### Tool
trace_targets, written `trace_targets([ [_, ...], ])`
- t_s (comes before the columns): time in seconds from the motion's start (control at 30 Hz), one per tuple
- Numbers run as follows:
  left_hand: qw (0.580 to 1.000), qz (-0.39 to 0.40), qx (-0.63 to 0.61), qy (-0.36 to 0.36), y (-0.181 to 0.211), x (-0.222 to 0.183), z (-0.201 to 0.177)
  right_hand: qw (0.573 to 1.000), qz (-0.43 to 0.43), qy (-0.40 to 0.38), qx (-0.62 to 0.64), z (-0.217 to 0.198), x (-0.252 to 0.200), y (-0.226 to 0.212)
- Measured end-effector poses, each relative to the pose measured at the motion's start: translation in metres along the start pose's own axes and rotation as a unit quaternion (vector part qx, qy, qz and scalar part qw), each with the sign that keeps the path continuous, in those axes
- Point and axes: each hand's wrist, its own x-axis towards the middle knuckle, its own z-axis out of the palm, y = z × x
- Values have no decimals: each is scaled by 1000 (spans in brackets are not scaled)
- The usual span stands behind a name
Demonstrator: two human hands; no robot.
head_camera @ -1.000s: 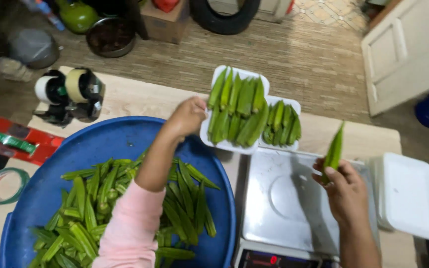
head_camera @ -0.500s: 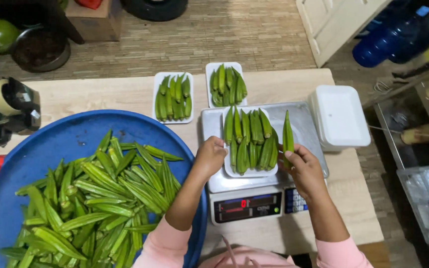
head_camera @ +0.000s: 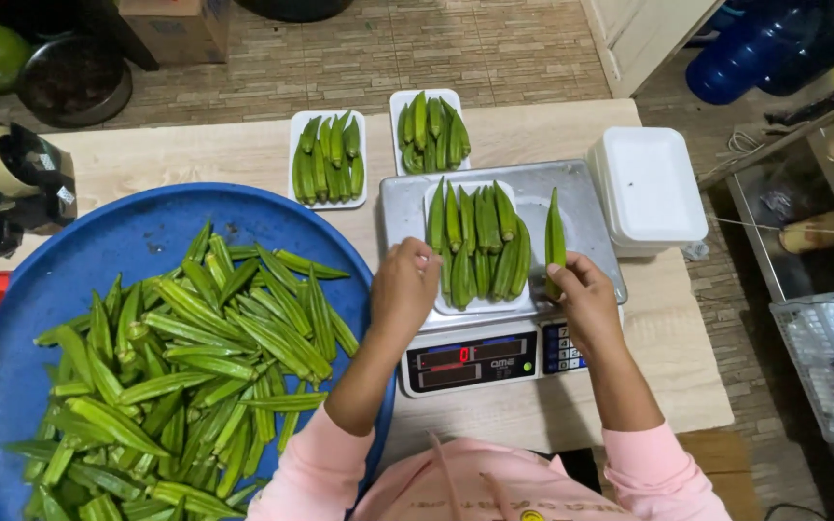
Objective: Weighing and packaging okra pods into small trays from a large basin.
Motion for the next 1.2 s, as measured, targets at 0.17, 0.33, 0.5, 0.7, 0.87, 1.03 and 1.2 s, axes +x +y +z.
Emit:
trace_targets([
  [0.17, 997, 49, 55, -17, 7, -16, 29, 999, -24, 9, -27, -4, -6, -2],
  [0.33, 995, 48, 92, -10, 9, -12, 35, 999, -38, -6, -34, 3, -29, -25],
  [0.5, 982, -136, -77, -102, 12, -4, 8, 993, -69, -57, -74, -4, -38, -28],
  [0.7, 877, -183, -441, -53, -22, 28, -19, 981, -78, -129, -120, 7, -62, -19],
  [0.87, 991, -29, -104, -81, 23, 6, -30, 972, -57, -152, -170, 14, -70, -15],
  [1.03, 974, 75, 148, -157, 18, -3, 23, 975, -56, -128, -172, -2, -66, -14],
  [1.2, 976, 75, 176, -105, 20, -14, 37, 975, -45, -124, -180, -8, -67, -11],
])
